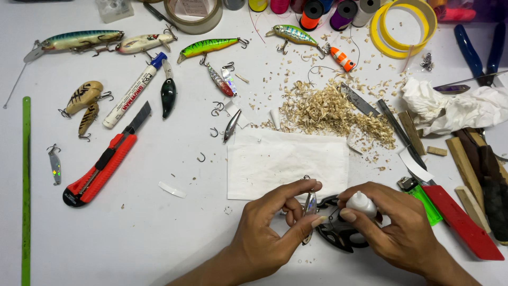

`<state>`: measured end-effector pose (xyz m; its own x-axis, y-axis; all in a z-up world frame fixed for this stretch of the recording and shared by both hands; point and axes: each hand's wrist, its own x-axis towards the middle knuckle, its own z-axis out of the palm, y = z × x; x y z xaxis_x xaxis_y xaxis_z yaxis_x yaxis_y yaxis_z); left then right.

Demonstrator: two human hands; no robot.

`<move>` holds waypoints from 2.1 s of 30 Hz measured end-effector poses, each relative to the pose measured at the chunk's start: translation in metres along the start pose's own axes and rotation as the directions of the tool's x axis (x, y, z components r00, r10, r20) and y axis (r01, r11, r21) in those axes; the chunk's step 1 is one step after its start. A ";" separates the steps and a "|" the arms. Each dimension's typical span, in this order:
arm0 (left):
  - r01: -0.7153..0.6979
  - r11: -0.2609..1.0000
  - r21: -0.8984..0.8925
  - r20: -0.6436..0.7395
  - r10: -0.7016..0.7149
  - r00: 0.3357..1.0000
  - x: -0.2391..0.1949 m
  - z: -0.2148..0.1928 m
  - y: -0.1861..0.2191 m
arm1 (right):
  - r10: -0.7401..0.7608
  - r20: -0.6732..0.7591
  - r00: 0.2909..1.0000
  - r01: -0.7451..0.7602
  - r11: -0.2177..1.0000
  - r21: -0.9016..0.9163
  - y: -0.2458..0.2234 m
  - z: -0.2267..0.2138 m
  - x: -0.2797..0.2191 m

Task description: The person uses pliers to attach a treble hook to a small fishing lure, then applies glue to secure the connection. They repeat the process with a second lure, bending and securing hooks with pliers throughout.

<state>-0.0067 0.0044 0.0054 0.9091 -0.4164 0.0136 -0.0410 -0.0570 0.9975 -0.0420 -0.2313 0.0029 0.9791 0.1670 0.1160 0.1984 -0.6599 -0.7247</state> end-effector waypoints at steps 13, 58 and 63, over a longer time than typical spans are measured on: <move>-0.490 0.851 0.190 -0.030 0.504 0.863 -0.001 0.001 -0.003 | -0.255 0.021 0.967 0.256 0.965 -0.055 -0.016 -0.009 0.002; -0.092 0.960 -0.264 0.132 0.131 0.983 -0.018 0.003 0.016 | 0.080 0.060 0.995 -0.088 0.986 0.142 -0.025 -0.012 -0.025; 0.212 0.906 -0.366 0.363 -0.071 0.929 -0.013 -0.002 0.026 | 0.281 0.031 0.959 -0.219 0.669 0.710 -0.024 0.007 -0.020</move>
<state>-0.0187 0.0105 0.0313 0.6969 -0.7123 -0.0832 0.3074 0.1919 0.9320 -0.0669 -0.2140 0.0132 0.9935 -0.0026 -0.1140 -0.1138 0.0424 -0.9926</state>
